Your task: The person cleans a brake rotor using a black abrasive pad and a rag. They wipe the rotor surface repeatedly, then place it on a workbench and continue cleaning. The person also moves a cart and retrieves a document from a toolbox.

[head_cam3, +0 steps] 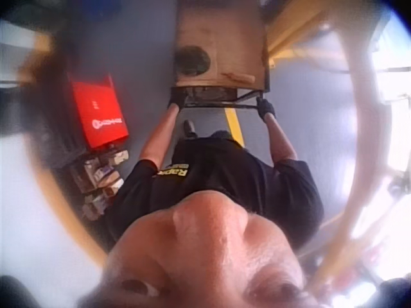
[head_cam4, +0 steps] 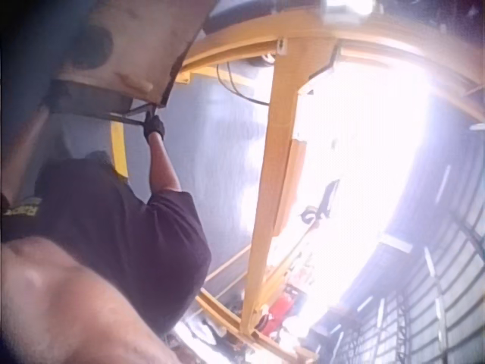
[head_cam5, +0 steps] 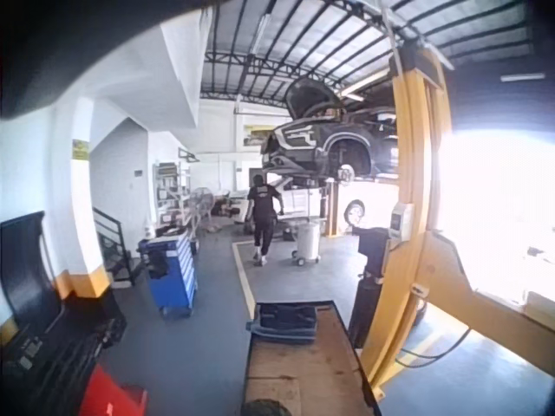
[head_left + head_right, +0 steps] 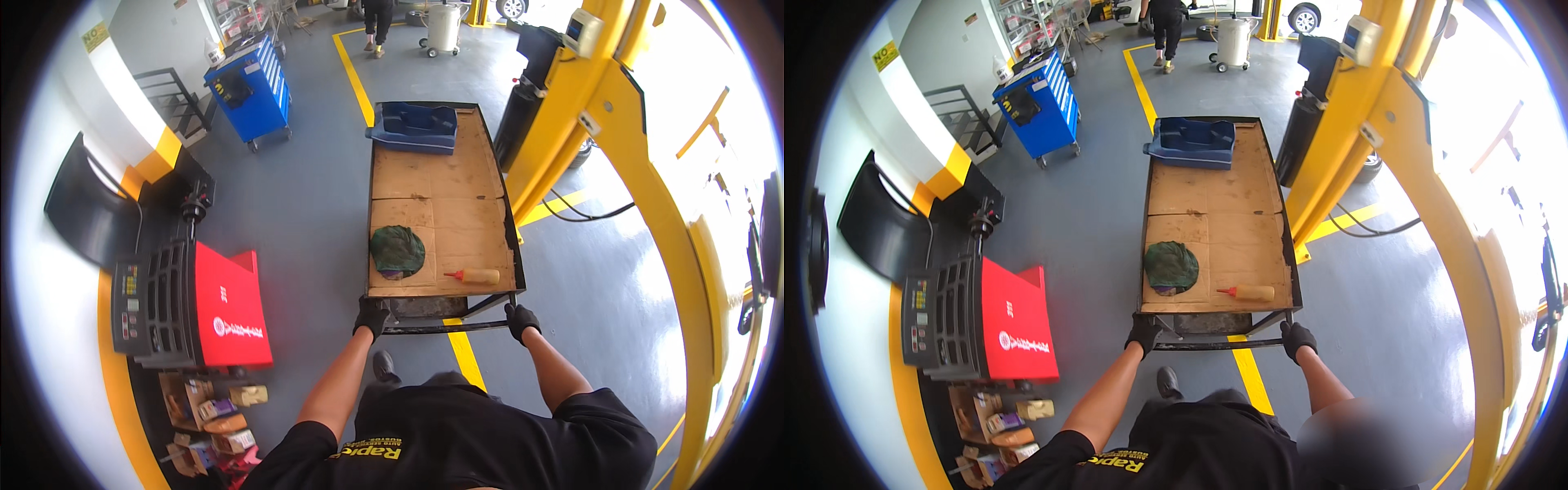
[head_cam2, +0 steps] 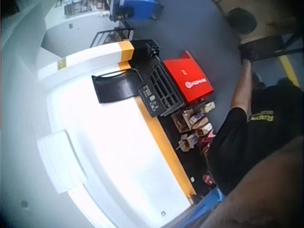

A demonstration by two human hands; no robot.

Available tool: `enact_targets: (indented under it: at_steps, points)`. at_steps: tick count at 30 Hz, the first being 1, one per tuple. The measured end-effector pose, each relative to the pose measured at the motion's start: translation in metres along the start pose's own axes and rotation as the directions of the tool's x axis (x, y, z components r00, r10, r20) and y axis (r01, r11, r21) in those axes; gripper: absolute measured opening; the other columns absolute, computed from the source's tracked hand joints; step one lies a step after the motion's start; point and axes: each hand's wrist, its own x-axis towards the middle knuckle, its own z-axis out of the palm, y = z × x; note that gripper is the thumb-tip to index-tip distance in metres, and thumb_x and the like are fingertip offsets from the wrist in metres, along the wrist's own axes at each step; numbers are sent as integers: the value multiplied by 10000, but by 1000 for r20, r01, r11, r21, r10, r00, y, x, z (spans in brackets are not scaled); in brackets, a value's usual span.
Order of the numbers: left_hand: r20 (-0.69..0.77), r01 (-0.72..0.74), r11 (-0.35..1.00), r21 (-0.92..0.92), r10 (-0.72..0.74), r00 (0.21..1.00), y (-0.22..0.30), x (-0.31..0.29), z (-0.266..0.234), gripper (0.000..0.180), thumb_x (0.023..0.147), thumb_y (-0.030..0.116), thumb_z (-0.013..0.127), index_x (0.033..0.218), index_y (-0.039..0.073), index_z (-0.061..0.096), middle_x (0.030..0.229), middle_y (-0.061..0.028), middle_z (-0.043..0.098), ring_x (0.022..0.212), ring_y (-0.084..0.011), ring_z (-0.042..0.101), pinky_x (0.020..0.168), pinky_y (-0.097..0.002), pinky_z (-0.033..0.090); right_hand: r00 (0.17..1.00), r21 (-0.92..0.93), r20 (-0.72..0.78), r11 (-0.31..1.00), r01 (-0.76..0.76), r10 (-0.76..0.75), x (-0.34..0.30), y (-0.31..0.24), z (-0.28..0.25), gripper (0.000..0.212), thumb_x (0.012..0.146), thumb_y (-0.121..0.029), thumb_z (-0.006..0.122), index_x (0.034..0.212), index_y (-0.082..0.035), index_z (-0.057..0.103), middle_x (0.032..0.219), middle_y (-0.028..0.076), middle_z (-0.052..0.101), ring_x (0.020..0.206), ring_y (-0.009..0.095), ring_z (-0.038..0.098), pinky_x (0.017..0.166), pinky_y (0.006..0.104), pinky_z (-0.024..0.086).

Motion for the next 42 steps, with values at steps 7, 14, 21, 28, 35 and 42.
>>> enact_targets:
  at_steps: [7, 14, 21, 28, 35, 42]
  points:
    - [237, 27, 993, 112, -53, 970, 33, 173, -117, 850, 919, 254, 689, 1518, -20, 152, 1550, -235, 379, 1438, -346, 378, 1190, -426, 277, 999, 48, 33, 999, 2, -4, 96, -135, -33, 618, 1038, -553, 368, 1084, -11, 663, 1061, 281, 705, 1055, 467, 653, 910, 548, 502]
    - [310, 276, 961, 7, -265, 913, 60, 358, -207, 895, 882, 259, 732, 1468, -45, 127, 1373, -295, 546, 1202, -396, 603, 1006, -449, 484, 997, 142, 46, 987, -72, 66, 178, -276, -81, 605, 1037, -534, 393, 1011, 9, 659, 1014, 308, 693, 1022, 502, 637, 881, 575, 487]
    - [393, 230, 971, 73, -240, 888, 123, 542, -275, 779, 898, 188, 644, 1449, -67, 156, 1217, -285, 626, 1051, -353, 676, 832, -430, 560, 990, 74, 106, 993, 88, -96, 283, -383, -110, 434, 1062, -420, 367, 1086, -69, 622, 1060, 269, 677, 938, 520, 637, 832, 594, 497]
    - [267, -277, 901, 334, 192, 944, 130, 747, -270, 639, 886, 83, 625, 1365, -112, 250, 1135, -272, 651, 932, -332, 727, 711, -421, 605, 990, 17, -76, 992, 122, -121, 429, -443, -154, 334, 1053, -327, 391, 1142, -92, 611, 1007, 240, 693, 910, 466, 673, 751, 566, 526]
    - [481, 145, 966, 212, -233, 846, 335, 926, -329, 437, 946, 198, 621, 1321, -22, 573, 1320, -217, 606, 1155, -331, 647, 820, -450, 586, 983, 261, -36, 952, -162, 177, 570, -557, -276, 444, 1037, -437, 440, 1045, -40, 637, 1018, 269, 690, 967, 483, 648, 810, 574, 496]
    - [582, -570, 663, 485, 242, 777, 359, 1152, -300, 489, 897, 299, 692, 1330, 82, 626, 1552, -196, 410, 1362, -313, 476, 1083, -515, 443, 937, 322, -61, 896, -307, 343, 716, -606, -342, 552, 1027, -525, 432, 971, -35, 680, 958, 279, 703, 962, 497, 649, 842, 580, 486]
